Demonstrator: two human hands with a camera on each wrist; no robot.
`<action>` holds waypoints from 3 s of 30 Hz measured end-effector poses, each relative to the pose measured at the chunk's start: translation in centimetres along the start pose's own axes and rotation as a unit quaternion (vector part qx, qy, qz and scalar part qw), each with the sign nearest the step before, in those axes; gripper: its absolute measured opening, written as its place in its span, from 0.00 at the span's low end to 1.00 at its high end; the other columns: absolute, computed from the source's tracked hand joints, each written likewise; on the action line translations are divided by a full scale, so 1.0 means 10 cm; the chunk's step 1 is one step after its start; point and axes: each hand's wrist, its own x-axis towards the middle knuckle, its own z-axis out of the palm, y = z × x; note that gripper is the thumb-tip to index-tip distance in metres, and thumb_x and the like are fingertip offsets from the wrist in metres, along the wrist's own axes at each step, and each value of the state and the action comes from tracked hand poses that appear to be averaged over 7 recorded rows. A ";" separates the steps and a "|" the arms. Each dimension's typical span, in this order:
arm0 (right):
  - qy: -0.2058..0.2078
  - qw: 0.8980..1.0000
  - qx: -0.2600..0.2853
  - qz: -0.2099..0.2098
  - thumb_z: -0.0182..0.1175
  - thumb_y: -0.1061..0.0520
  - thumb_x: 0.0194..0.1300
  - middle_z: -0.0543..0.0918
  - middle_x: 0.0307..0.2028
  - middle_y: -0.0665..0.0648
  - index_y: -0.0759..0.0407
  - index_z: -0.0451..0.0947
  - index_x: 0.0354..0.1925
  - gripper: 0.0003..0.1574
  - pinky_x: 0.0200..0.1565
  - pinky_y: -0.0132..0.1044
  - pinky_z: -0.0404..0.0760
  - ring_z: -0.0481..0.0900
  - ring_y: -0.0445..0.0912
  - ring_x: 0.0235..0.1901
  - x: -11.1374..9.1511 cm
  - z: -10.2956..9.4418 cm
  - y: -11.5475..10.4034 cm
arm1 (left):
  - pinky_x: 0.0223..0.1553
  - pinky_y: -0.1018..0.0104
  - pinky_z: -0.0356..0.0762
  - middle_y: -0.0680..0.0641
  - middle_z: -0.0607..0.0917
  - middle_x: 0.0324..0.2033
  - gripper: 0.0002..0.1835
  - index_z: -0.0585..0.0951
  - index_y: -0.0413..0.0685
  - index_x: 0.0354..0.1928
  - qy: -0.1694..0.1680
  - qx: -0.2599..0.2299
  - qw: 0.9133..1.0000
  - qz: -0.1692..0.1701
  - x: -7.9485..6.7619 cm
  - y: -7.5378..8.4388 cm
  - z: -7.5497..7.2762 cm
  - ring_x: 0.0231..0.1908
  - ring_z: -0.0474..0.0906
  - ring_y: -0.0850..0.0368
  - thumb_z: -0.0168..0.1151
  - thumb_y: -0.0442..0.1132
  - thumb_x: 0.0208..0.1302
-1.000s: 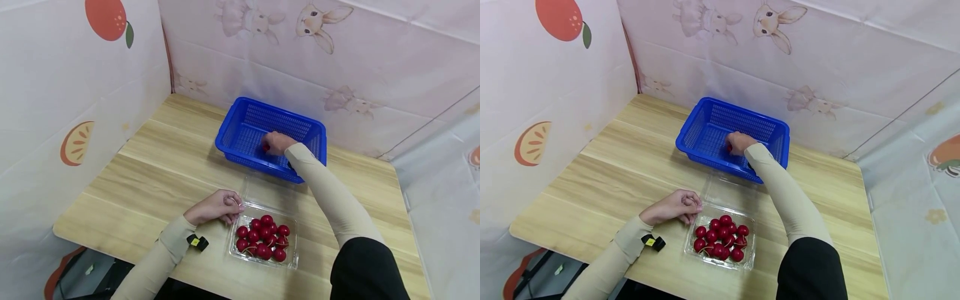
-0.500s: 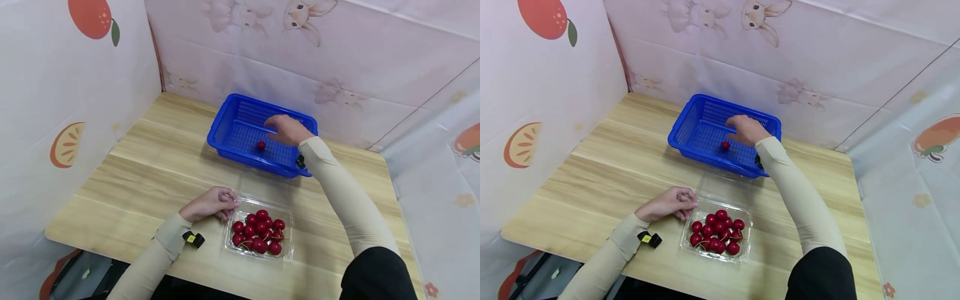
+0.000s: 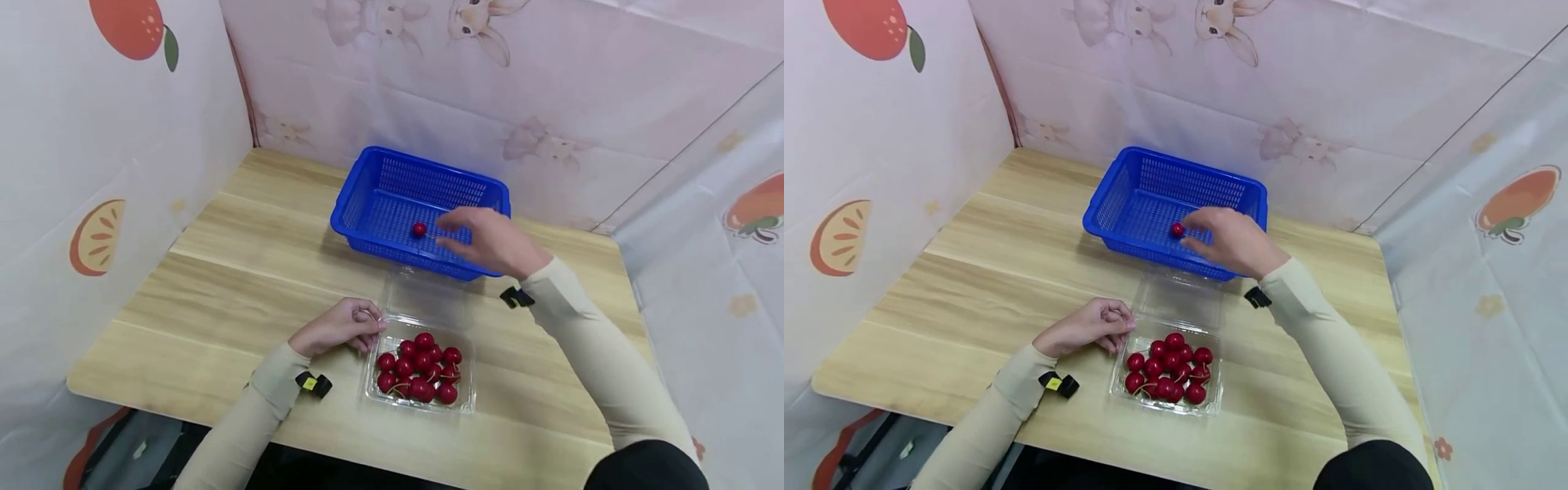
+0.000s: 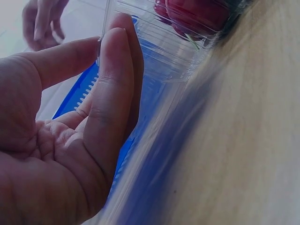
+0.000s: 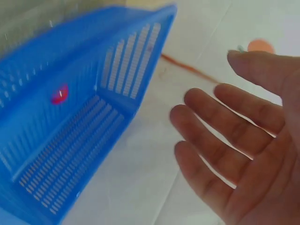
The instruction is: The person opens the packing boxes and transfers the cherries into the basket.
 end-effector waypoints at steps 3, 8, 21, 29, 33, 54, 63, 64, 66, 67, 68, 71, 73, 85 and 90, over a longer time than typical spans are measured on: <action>-0.017 1.000 -0.007 -0.010 0.66 0.47 0.72 0.88 0.56 0.58 0.58 0.82 0.60 0.24 0.61 0.51 0.86 0.86 0.53 0.56 -0.20 0.08 -0.09 | 0.29 0.67 0.89 0.48 0.87 0.28 0.13 0.78 0.35 0.51 0.002 0.001 1.000 0.001 0.03 0.03 -0.01 0.25 0.83 0.58 0.64 0.38 0.73; -0.072 0.997 -0.011 -0.006 0.67 0.49 0.71 0.89 0.54 0.59 0.59 0.83 0.57 0.23 0.59 0.50 0.87 0.87 0.53 0.55 -0.57 0.30 -0.11 | 0.30 0.66 0.89 0.49 0.87 0.29 0.14 0.78 0.35 0.51 0.003 0.000 1.000 -0.005 0.02 0.02 -0.02 0.25 0.83 0.58 0.64 0.38 0.72; -0.119 0.993 0.002 0.024 0.68 0.53 0.69 0.89 0.52 0.59 0.62 0.82 0.58 0.23 0.52 0.46 0.89 0.88 0.49 0.46 -1.06 0.76 -0.25 | 0.31 0.64 0.90 0.48 0.87 0.28 0.13 0.77 0.35 0.50 0.005 -0.004 1.000 -0.009 -0.10 0.05 -0.15 0.25 0.84 0.58 0.63 0.39 0.73; -0.104 0.994 0.008 0.015 0.68 0.56 0.69 0.89 0.50 0.57 0.62 0.84 0.55 0.19 0.53 0.45 0.89 0.87 0.48 0.47 -1.18 0.93 -0.30 | 0.31 0.65 0.90 0.48 0.87 0.28 0.12 0.77 0.35 0.50 0.008 -0.001 1.000 -0.006 -0.16 0.06 -0.16 0.25 0.83 0.58 0.62 0.37 0.74; -0.085 0.996 0.003 0.003 0.70 0.57 0.67 0.90 0.48 0.56 0.60 0.85 0.53 0.17 0.54 0.45 0.89 0.86 0.48 0.48 -1.22 0.98 -0.33 | 0.32 0.65 0.90 0.48 0.87 0.28 0.12 0.77 0.35 0.50 0.007 -0.001 1.000 -0.005 -0.15 0.05 -0.16 0.25 0.84 0.57 0.62 0.37 0.74; -0.058 0.995 -0.061 -0.061 0.75 0.55 0.59 0.88 0.35 0.47 0.51 0.86 0.39 0.09 0.44 0.38 0.78 0.83 0.42 0.39 -1.17 1.37 -0.50 | 0.31 0.66 0.90 0.48 0.87 0.27 0.12 0.77 0.35 0.49 0.003 -0.017 1.000 -0.004 -0.14 0.05 -0.16 0.25 0.84 0.58 0.62 0.37 0.74; -0.063 0.995 -0.068 -0.049 0.75 0.53 0.61 0.84 0.25 0.45 0.49 0.84 0.32 0.08 0.34 0.35 0.77 0.75 0.39 0.28 -1.09 1.46 -0.56 | 0.31 0.65 0.90 0.48 0.87 0.28 0.11 0.76 0.35 0.50 0.003 -0.013 1.000 -0.008 -0.16 0.05 -0.15 0.25 0.84 0.58 0.62 0.36 0.74; -0.063 0.994 -0.071 -0.046 0.75 0.52 0.61 0.84 0.25 0.45 0.49 0.84 0.32 0.08 0.34 0.35 0.77 0.75 0.39 0.27 -1.08 1.46 -0.56 | 0.31 0.66 0.90 0.48 0.87 0.28 0.11 0.76 0.35 0.50 0.003 -0.014 1.000 -0.007 -0.16 0.05 -0.15 0.25 0.83 0.58 0.62 0.36 0.74; -0.062 0.994 -0.073 -0.042 0.75 0.52 0.61 0.85 0.25 0.45 0.49 0.84 0.33 0.07 0.33 0.35 0.76 0.75 0.40 0.27 -1.08 1.47 -0.56 | 0.31 0.65 0.90 0.48 0.87 0.28 0.12 0.76 0.34 0.50 0.002 -0.013 1.000 -0.004 -0.17 0.06 -0.14 0.25 0.83 0.58 0.62 0.36 0.74; -0.063 0.994 -0.075 -0.041 0.75 0.51 0.61 0.85 0.25 0.45 0.49 0.85 0.33 0.07 0.33 0.35 0.76 0.75 0.40 0.27 -1.07 1.47 -0.57 | 0.30 0.65 0.90 0.48 0.87 0.27 0.12 0.76 0.34 0.50 0.002 -0.014 1.000 -0.003 -0.18 0.06 -0.15 0.25 0.84 0.58 0.62 0.36 0.74; -0.063 0.994 -0.076 -0.039 0.75 0.51 0.62 0.85 0.26 0.45 0.49 0.85 0.33 0.07 0.33 0.34 0.76 0.75 0.40 0.27 -1.07 1.47 -0.58 | 0.30 0.65 0.90 0.48 0.87 0.27 0.12 0.76 0.34 0.50 0.001 -0.014 1.000 -0.002 -0.18 0.06 -0.15 0.25 0.84 0.58 0.62 0.36 0.74; -0.062 0.994 -0.080 -0.037 0.75 0.51 0.61 0.85 0.25 0.45 0.49 0.85 0.32 0.07 0.32 0.34 0.74 0.74 0.40 0.26 -1.06 1.47 -0.58 | 0.31 0.65 0.90 0.48 0.87 0.27 0.12 0.76 0.34 0.50 0.001 -0.013 1.000 -0.001 -0.18 0.07 -0.15 0.25 0.83 0.58 0.62 0.37 0.74; -0.061 0.994 -0.082 -0.036 0.74 0.50 0.61 0.85 0.24 0.45 0.49 0.85 0.32 0.07 0.32 0.33 0.74 0.74 0.40 0.26 -1.06 1.48 -0.58 | 0.31 0.65 0.90 0.48 0.87 0.28 0.12 0.76 0.34 0.50 0.001 -0.013 1.000 -0.003 -0.19 0.07 -0.15 0.25 0.83 0.58 0.62 0.37 0.74; -0.051 0.995 -0.069 -0.044 0.74 0.52 0.61 0.85 0.25 0.43 0.48 0.84 0.32 0.07 0.33 0.34 0.75 0.74 0.38 0.27 -1.09 1.49 -0.54 | 0.30 0.67 0.89 0.49 0.87 0.27 0.12 0.76 0.35 0.50 0.002 -0.015 1.000 -0.003 -0.19 0.08 -0.13 0.24 0.83 0.58 0.62 0.37 0.74; -0.050 0.996 -0.051 -0.049 0.73 0.54 0.60 0.84 0.27 0.43 0.48 0.84 0.33 0.06 0.36 0.36 0.80 0.77 0.38 0.29 -1.12 1.44 -0.52 | 0.30 0.66 0.90 0.48 0.87 0.27 0.12 0.76 0.35 0.50 0.001 -0.017 1.000 -0.008 -0.18 0.08 -0.13 0.24 0.83 0.58 0.63 0.37 0.73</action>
